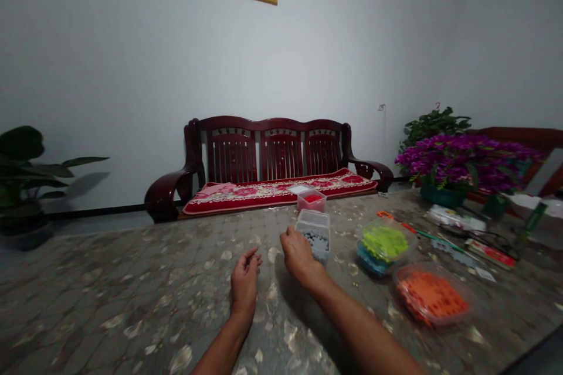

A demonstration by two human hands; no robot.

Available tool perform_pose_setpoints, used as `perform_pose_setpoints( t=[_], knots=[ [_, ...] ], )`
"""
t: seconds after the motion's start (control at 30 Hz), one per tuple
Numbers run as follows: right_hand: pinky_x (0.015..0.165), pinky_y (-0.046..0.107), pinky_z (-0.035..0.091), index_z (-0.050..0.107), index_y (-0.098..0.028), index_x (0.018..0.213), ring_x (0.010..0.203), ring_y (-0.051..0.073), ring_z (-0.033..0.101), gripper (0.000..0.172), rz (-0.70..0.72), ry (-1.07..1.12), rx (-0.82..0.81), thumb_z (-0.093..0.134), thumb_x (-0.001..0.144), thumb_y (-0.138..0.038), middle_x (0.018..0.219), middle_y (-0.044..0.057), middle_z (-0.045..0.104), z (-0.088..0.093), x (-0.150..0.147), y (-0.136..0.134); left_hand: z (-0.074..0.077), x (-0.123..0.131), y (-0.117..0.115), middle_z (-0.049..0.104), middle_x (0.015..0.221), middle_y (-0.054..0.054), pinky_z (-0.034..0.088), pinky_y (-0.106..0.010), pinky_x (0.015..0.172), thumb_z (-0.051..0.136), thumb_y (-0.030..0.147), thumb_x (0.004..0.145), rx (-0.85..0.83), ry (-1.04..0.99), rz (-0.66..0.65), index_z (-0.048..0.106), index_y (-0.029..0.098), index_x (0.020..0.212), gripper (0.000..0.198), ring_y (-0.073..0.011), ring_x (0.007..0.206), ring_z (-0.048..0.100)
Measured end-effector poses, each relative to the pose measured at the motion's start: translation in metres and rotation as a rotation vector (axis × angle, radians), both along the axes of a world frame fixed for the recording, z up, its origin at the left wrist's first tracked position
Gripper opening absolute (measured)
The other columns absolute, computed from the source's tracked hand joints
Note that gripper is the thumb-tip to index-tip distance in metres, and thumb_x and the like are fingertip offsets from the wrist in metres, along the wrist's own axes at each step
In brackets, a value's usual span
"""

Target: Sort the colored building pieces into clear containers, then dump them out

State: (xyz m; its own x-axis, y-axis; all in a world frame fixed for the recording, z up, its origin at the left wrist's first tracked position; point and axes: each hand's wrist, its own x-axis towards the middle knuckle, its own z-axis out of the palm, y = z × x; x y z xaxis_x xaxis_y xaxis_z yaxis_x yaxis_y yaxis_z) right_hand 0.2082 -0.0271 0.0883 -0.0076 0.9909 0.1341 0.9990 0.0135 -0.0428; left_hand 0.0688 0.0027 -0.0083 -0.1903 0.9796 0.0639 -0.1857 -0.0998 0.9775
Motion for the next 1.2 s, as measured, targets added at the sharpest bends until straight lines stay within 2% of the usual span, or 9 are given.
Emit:
perform_pose_setpoints(
  t=[0.13, 0.27, 0.33, 0.4, 0.47, 0.53, 0.7, 0.97, 1.2],
  knots=[
    [0.083, 0.03, 0.053, 0.068, -0.019, 0.117, 0.102, 0.023, 0.068, 0.044, 0.248, 0.083, 0.03, 0.047, 0.081, -0.001, 0.12, 0.012, 0.066, -0.003, -0.023, -0.019, 0.002, -0.015, 0.019, 0.076, 0.099, -0.01, 0.053, -0.039, 0.091, 0.073, 0.049, 0.067, -0.003, 0.009, 0.013, 0.071, 0.016, 0.1, 0.046, -0.0285, 0.102, 0.07],
    [0.094, 0.03, 0.05, 0.067, -0.024, 0.119, 0.109, 0.02, 0.066, 0.043, 0.416, 0.457, 0.326, 0.046, 0.085, -0.008, 0.117, 0.007, 0.07, -0.01, -0.004, -0.025, 0.012, -0.028, 0.028, 0.075, 0.116, -0.011, 0.04, -0.042, 0.114, 0.075, 0.044, 0.072, -0.009, 0.014, -0.063, 0.073, 0.018, 0.094, 0.034, -0.0306, 0.124, 0.061],
    [0.103, 0.034, 0.047, 0.068, -0.023, 0.119, 0.112, 0.021, 0.064, 0.038, 0.285, 0.741, 0.54, 0.042, 0.092, -0.018, 0.118, 0.009, 0.07, -0.021, 0.02, -0.016, 0.016, -0.03, 0.03, 0.073, 0.124, -0.011, 0.033, -0.042, 0.12, 0.073, 0.045, 0.077, -0.04, 0.001, -0.126, 0.074, 0.019, 0.093, 0.03, -0.0306, 0.133, 0.056],
    [0.114, 0.042, 0.039, 0.067, -0.021, 0.12, 0.125, 0.025, 0.057, 0.036, 0.01, 1.032, 0.653, 0.047, 0.093, -0.03, 0.13, 0.012, 0.066, -0.037, 0.045, -0.001, 0.02, -0.029, 0.031, 0.072, 0.128, -0.012, 0.029, -0.043, 0.122, 0.071, 0.049, 0.082, -0.095, -0.024, -0.196, 0.074, 0.019, 0.094, 0.033, -0.0313, 0.137, 0.052],
    [0.116, 0.043, 0.037, 0.066, -0.022, 0.123, 0.135, 0.027, 0.051, 0.038, -0.225, 1.448, 0.516, 0.052, 0.091, -0.038, 0.136, 0.011, 0.065, -0.056, 0.063, 0.013, 0.023, -0.022, 0.033, 0.073, 0.125, -0.015, 0.032, -0.045, 0.12, 0.066, 0.055, 0.087, -0.167, -0.062, -0.275, 0.074, 0.018, 0.095, 0.039, -0.0333, 0.135, 0.056],
    [0.106, 0.049, 0.048, 0.063, -0.021, 0.127, 0.127, 0.03, 0.06, 0.046, -0.283, 1.736, 0.316, 0.049, 0.093, -0.049, 0.128, 0.013, 0.07, -0.072, 0.07, 0.023, 0.028, -0.011, 0.035, 0.076, 0.119, -0.016, 0.04, -0.048, 0.115, 0.058, 0.059, 0.092, -0.231, -0.111, -0.353, 0.074, 0.017, 0.096, 0.046, -0.0342, 0.128, 0.062],
    [0.087, 0.049, 0.058, 0.061, -0.023, 0.128, 0.102, 0.028, 0.073, 0.049, -0.006, 2.099, 0.014, 0.038, 0.1, -0.056, 0.108, 0.009, 0.078, -0.08, 0.053, 0.027, 0.041, 0.018, 0.037, 0.08, 0.102, -0.013, 0.057, -0.045, 0.093, 0.035, 0.058, 0.102, -0.296, -0.263, -0.455, 0.072, 0.016, 0.108, 0.056, -0.0299, 0.104, 0.075],
    [0.092, 0.046, 0.056, 0.067, -0.024, 0.118, 0.107, 0.026, 0.071, 0.048, 0.206, 2.271, -0.024, 0.039, 0.099, -0.058, 0.108, 0.007, 0.077, -0.061, 0.057, 0.029, 0.056, 0.025, 0.037, 0.077, 0.08, -0.005, 0.06, -0.039, 0.076, 0.021, 0.052, 0.105, -0.164, -0.477, -0.297, 0.062, 0.019, 0.105, 0.053, -0.0238, 0.076, 0.076],
    [0.087, 0.045, 0.057, 0.069, -0.022, 0.113, 0.1, 0.028, 0.072, 0.062, 0.209, 2.093, 0.009, 0.048, 0.088, -0.074, 0.099, 0.006, 0.078, -0.064, 0.05, 0.03, 0.049, 0.034, 0.02, 0.078, 0.093, -0.011, 0.057, -0.044, 0.084, 0.051, 0.077, 0.084, 0.01, -0.307, -0.235, 0.067, 0.016, 0.103, 0.066, -0.0303, 0.089, 0.075]
  ],
)
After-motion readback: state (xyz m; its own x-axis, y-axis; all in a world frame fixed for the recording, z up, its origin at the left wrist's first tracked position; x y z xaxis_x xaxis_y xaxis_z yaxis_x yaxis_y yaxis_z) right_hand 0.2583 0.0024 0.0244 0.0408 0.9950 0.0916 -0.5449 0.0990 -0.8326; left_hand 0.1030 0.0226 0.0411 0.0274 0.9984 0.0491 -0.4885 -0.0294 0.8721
